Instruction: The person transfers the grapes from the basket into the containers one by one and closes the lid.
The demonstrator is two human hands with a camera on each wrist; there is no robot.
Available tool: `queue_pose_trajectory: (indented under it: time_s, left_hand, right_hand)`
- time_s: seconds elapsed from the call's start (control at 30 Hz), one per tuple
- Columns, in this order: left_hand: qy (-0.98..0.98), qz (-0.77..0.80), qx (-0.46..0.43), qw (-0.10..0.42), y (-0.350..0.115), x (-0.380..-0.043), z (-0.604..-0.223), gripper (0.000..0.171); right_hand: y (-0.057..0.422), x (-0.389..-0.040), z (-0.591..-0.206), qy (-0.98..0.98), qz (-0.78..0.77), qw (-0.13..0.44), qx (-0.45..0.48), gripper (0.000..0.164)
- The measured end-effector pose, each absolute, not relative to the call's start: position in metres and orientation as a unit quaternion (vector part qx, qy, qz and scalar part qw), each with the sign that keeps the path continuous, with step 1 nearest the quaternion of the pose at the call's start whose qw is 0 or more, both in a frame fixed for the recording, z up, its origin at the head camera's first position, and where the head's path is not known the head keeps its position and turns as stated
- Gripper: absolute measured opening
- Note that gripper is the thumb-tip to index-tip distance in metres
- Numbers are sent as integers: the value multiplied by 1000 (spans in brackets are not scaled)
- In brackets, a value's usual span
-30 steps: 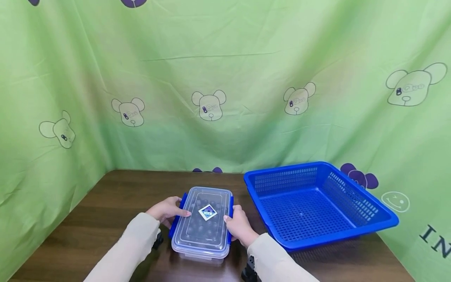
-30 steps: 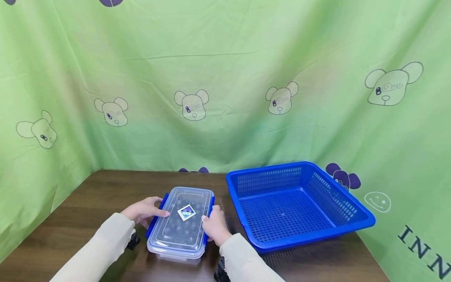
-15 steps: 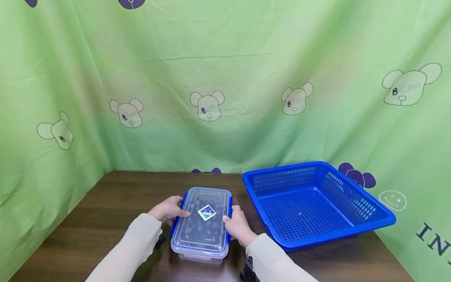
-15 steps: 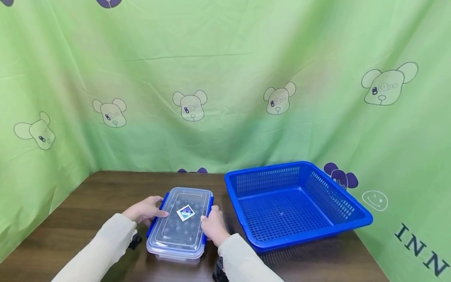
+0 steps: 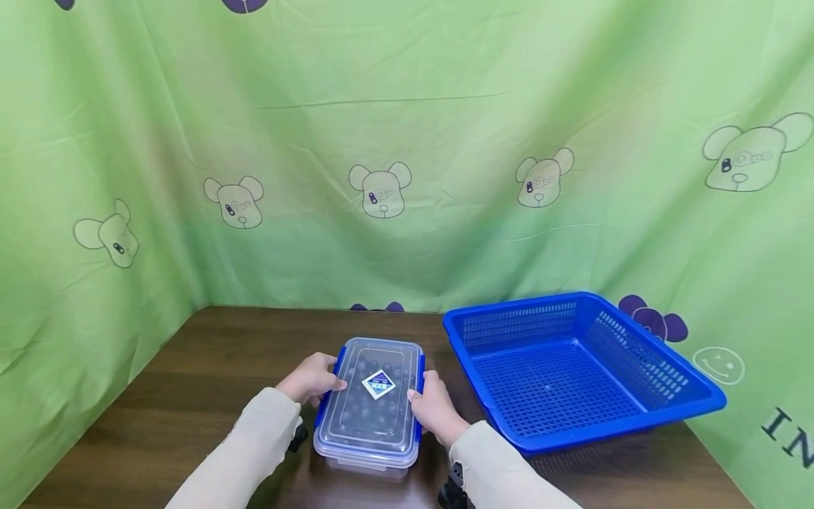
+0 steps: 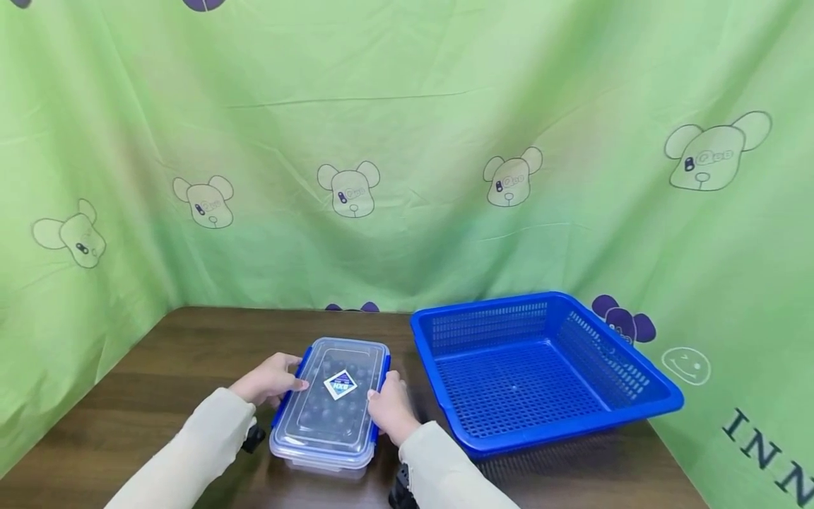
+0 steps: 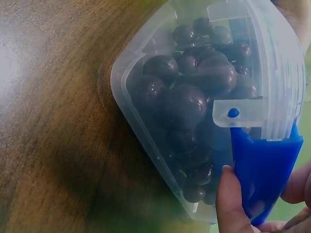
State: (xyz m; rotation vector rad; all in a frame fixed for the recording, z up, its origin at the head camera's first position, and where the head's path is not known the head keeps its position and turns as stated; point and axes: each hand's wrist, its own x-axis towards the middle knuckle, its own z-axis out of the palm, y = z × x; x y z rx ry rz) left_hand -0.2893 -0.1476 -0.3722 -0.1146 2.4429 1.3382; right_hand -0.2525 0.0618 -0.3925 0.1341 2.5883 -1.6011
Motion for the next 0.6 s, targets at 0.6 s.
queue_pose_trajectory:
  time_s: [0.6]
  left_hand:
    - [967, 242, 43, 72, -162, -280, -359, 51]
  right_hand:
    - [94, -253, -335, 917, -366, 145, -68, 58]
